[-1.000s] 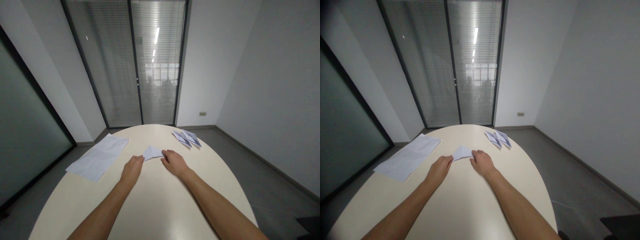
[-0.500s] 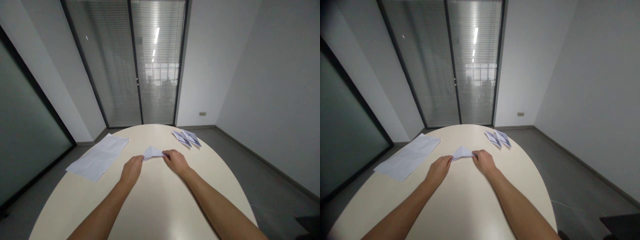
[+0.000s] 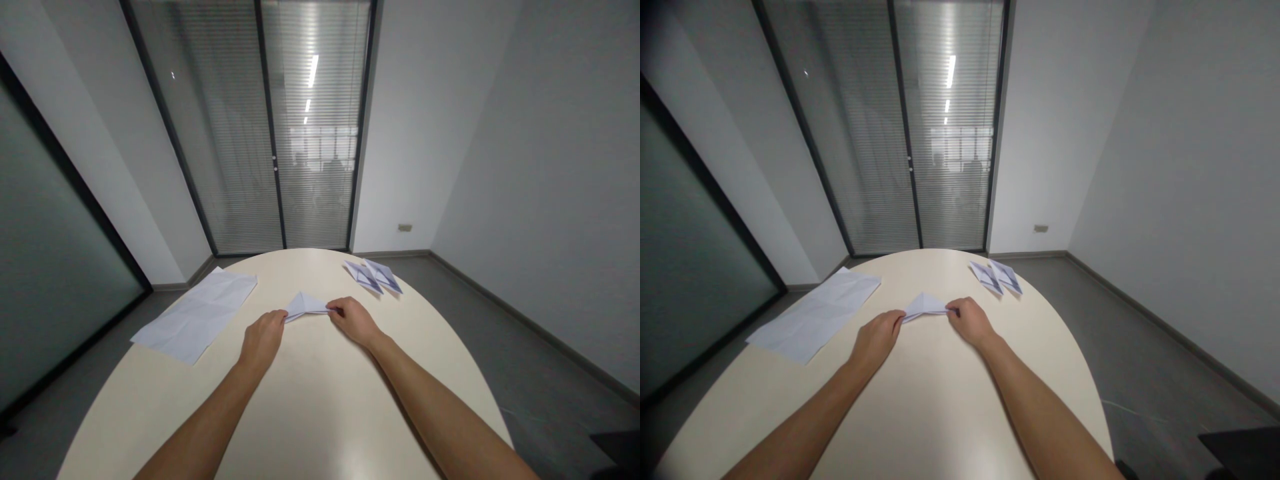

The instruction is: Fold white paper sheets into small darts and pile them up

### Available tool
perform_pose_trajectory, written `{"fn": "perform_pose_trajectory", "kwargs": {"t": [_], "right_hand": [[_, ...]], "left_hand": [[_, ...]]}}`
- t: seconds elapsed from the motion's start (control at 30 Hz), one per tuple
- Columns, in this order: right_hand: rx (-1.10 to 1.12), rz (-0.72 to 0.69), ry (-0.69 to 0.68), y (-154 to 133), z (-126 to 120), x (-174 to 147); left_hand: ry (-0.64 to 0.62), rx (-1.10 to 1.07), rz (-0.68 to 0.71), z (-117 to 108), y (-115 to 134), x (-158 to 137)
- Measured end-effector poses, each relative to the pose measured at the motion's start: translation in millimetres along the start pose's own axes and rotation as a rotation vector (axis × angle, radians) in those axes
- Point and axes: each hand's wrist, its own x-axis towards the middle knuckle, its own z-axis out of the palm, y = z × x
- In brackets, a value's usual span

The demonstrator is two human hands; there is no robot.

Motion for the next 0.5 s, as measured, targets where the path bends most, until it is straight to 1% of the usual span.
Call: {"fn": "perform_pose_trajectory", "kwargs": {"t": [0.23,0.37,0.5], "right_hand": [[-0.129,0.041,0.072,-6.2,-2.0,-4.9],[-0.082,0.060,0.102,-6.1,-2.5,-4.8],[-0.036,0.002,0.105,-0.5,0.2,-2.4]], "left_hand": [[0.017,-0.024,0.009,-2.3,3.2,-0.6],[0.031,-0.026,0.014,-1.0,3.1,-0.7],[0.032,-0.020,0.009,0.0,3.2,-0.5]]}}
